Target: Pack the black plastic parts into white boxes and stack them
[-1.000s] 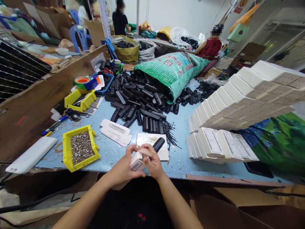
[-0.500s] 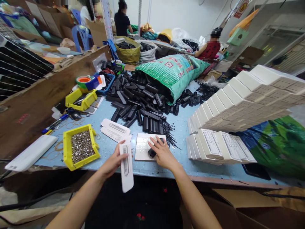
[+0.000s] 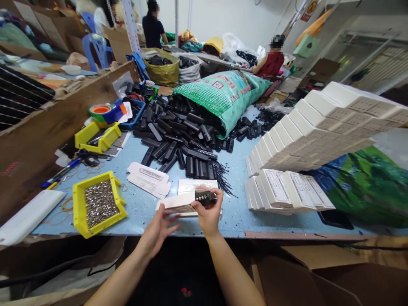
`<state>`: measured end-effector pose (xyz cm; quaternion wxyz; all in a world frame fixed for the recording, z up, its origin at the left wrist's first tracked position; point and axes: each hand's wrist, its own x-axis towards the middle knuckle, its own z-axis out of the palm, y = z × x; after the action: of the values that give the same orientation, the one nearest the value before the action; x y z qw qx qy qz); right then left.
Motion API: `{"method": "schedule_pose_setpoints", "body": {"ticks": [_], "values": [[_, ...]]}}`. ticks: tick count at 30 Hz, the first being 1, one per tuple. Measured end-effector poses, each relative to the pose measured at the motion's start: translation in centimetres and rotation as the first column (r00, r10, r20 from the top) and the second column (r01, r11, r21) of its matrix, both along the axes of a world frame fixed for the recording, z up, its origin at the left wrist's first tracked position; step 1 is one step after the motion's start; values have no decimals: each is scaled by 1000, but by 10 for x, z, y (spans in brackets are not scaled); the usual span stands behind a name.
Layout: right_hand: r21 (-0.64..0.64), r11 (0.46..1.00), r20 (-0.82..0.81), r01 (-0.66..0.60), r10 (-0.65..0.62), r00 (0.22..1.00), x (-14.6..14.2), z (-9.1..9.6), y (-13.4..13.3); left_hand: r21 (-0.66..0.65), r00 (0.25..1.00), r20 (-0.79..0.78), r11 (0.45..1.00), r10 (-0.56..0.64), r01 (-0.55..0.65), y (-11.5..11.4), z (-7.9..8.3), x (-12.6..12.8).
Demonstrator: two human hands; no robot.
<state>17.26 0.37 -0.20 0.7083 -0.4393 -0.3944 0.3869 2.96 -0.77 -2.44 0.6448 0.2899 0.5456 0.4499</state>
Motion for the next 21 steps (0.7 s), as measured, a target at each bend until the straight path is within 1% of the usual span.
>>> {"method": "schedule_pose_setpoints", "body": {"ticks": [1,2,3,4,5,6,7,8,9,10,11,13,15,16,17,19,21], "values": [[-10,1000,13,-18,18,1000,2,-1,-2,114,989,-145,993,-22,39,-2,-1,-4],[-9,997,53,-81,81,995,7,-3,-4,224,959,-281,969,-34,100,-3,-3,-8],[-8,982,129,-187,186,974,13,-5,-4,303,912,-406,933,-58,194,-4,-5,-11],[-25,953,231,-301,298,926,23,-8,-3,338,846,-526,890,-92,307,-3,-7,-13],[-74,928,343,-364,367,865,35,-12,0,340,758,-641,842,-118,418,-2,-9,-15],[-156,930,463,-333,367,807,51,-18,6,319,677,-725,811,-124,491,-1,-10,-15],[-241,949,579,-205,310,754,70,-24,13,297,626,-772,808,-110,509,1,-12,-16],[-296,955,680,-4,213,701,91,-31,20,290,599,-797,819,-79,494,4,-15,-17],[-325,924,762,200,130,635,113,-38,26,295,583,-811,830,-44,473,6,-17,-18],[-338,884,805,323,94,586,134,-45,31,302,572,-820,831,-23,467,9,-19,-19],[-350,852,829,389,89,552,152,-52,34,300,562,-827,823,-28,483,12,-22,-21],[-376,837,833,398,117,541,176,-59,34,278,540,-838,789,-80,548,16,-26,-22],[-388,831,835,398,135,533,179,-59,28,274,528,-840,744,-123,610,18,-28,-21],[-393,835,828,384,140,543,173,-56,25,274,525,-839,726,-140,630,19,-28,-19],[-401,849,805,345,146,575,163,-51,22,268,524,-837,714,-161,647,19,-28,-17],[-395,897,718,200,165,677,135,-39,19,240,516,-829,697,-215,676,19,-28,-13],[-326,942,640,73,164,750,104,-28,21,203,507,-824,704,-252,681,21,-28,-8]]}}
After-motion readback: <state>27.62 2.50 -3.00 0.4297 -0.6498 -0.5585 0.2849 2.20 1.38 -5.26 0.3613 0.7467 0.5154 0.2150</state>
